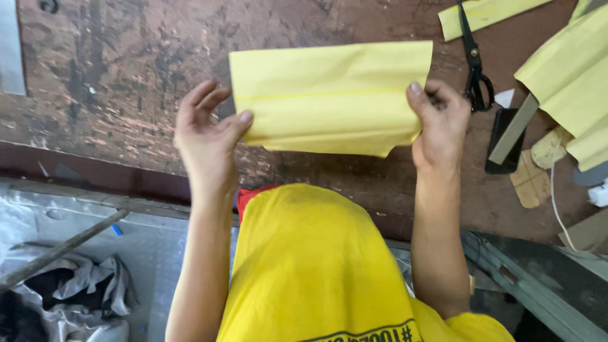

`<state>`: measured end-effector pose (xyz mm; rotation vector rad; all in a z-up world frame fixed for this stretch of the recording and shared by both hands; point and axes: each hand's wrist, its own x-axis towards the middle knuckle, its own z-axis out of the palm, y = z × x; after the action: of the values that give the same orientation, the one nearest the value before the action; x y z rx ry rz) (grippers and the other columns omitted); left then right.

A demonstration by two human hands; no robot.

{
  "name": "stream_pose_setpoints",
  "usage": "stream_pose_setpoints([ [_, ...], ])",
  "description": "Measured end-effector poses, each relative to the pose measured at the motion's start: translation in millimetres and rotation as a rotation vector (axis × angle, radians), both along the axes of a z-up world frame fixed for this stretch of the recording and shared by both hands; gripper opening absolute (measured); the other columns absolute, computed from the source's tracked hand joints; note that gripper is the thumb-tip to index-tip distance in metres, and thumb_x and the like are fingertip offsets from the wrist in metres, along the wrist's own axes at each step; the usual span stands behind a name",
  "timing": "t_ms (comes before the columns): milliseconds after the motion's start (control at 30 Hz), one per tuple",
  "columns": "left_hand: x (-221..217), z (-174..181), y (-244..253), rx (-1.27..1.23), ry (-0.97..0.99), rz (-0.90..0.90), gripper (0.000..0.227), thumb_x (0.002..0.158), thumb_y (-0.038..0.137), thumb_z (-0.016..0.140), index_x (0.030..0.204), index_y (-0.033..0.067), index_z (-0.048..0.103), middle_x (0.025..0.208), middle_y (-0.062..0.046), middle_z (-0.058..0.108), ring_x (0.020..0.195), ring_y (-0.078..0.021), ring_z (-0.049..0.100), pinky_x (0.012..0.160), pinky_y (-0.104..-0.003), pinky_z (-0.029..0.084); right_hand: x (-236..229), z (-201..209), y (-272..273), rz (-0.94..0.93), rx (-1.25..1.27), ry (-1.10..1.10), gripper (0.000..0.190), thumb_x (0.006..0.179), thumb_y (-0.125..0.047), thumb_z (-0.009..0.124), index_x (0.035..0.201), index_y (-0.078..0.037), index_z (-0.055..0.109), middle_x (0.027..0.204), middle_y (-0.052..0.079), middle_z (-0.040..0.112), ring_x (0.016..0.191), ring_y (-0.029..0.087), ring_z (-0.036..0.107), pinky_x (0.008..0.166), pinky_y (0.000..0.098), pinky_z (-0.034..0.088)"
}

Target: The person folds a yellow sheet of paper, trims its edges with scissors, places a paper template on top, traces a curved outline with a pencil, and cuts along the traced line. The person handles the paper and template repeatedly to align and cut the shape.

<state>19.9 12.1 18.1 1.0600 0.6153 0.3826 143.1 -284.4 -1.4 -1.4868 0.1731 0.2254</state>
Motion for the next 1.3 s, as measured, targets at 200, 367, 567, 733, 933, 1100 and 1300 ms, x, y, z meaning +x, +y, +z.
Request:
stream_pose_setpoints([
  [200,-41.9,90.8,48.3,0.303,0.069,0.047,0.052,0.082,-0.021,0.077,0.127,-0.0024,0.058,0.14,-0.017,0.059,0.117,-0.0238,0.071,0.099,-0.035,0.067,-61.2,60.0,28.5,-0.05,0.151,0.089,0.011,0.098,-0.001,0.071,0.107,0.006,0.069,0.1,0.01,0.073,0.088,0.014,0.07,0.083,0.0265,0.057],
  [367,-22.3,32.6,80.3,0.446,0.256,-0.041,0.045,0.082,-0.016,0.078,0.122,-0.0045,0.062,0.133,-0.015,0.06,0.108,-0.0246,0.074,0.091,-0.032,0.067,-47.4,7.3,58.4,-0.012,0.057,0.2,0.015,0.096,-0.005,0.074,0.106,0.005,0.07,0.097,0.009,0.073,0.084,0.013,0.069,0.077,0.0255,0.057],
  [567,59.1,-144.9,82.9,0.462,0.482,-0.107,0.039,0.077,-0.009,0.074,0.114,0.0008,0.067,0.118,-0.012,0.069,0.092,-0.0226,0.078,0.078,-0.029,0.064,23.5,-152.5,98.2,0.033,-0.407,0.052,0.01,0.095,-0.009,0.077,0.096,0.001,0.075,0.082,0.002,0.07,0.071,0.008,0.058,0.063,0.0256,0.047],
  [733,67.7,-207.6,79.7,0.947,0.43,-0.199,0.036,0.081,-0.011,0.076,0.115,-0.0018,0.07,0.107,-0.015,0.066,0.095,-0.0299,0.067,0.08,-0.04,0.057,31.8,-192.7,94.0,0.102,-0.772,-0.031,0.016,0.093,-0.015,0.079,0.093,-0.001,0.072,0.072,0.008,0.069,0.065,0.017,0.063,0.064,0.0347,0.05],
  [933,56.4,-220.9,61.5,1.139,0.469,-0.231,0.029,0.093,-0.011,0.062,0.119,-0.0003,0.069,0.119,-0.019,0.059,0.107,-0.0348,0.062,0.09,-0.042,0.053,27.4,-182.8,100.9,0.177,-0.936,-0.1,0.017,0.092,-0.013,0.08,0.096,-0.002,0.068,0.076,0.012,0.071,0.069,0.029,0.069,0.067,0.0441,0.051],
  [1100,59.0,-213.9,55.8,1.272,0.471,-0.253,0.034,0.092,-0.009,0.061,0.123,0.0009,0.07,0.114,-0.017,0.056,0.106,-0.035,0.058,0.091,-0.044,0.05,30.7,-178.9,98.6,0.234,-0.991,-0.237,0.043,0.091,-0.012,0.079,0.127,-0.004,0.058,0.081,0.013,0.069,0.076,0.031,0.069,0.073,0.0466,0.047],
  [1300,60.0,-205.4,43.2,1.458,0.728,-0.344,0.042,0.088,0.001,0.064,0.128,0.0107,0.07,0.11,-0.012,0.056,0.102,-0.0317,0.053,0.08,-0.047,0.041,25.8,-191.1,88.9,0.405,-1.16,-0.483,0.055,0.1,-0.016,0.075,0.151,-0.02,0.057,0.09,0.008,0.064,0.078,0.027,0.062,0.074,0.0442,0.044],
])
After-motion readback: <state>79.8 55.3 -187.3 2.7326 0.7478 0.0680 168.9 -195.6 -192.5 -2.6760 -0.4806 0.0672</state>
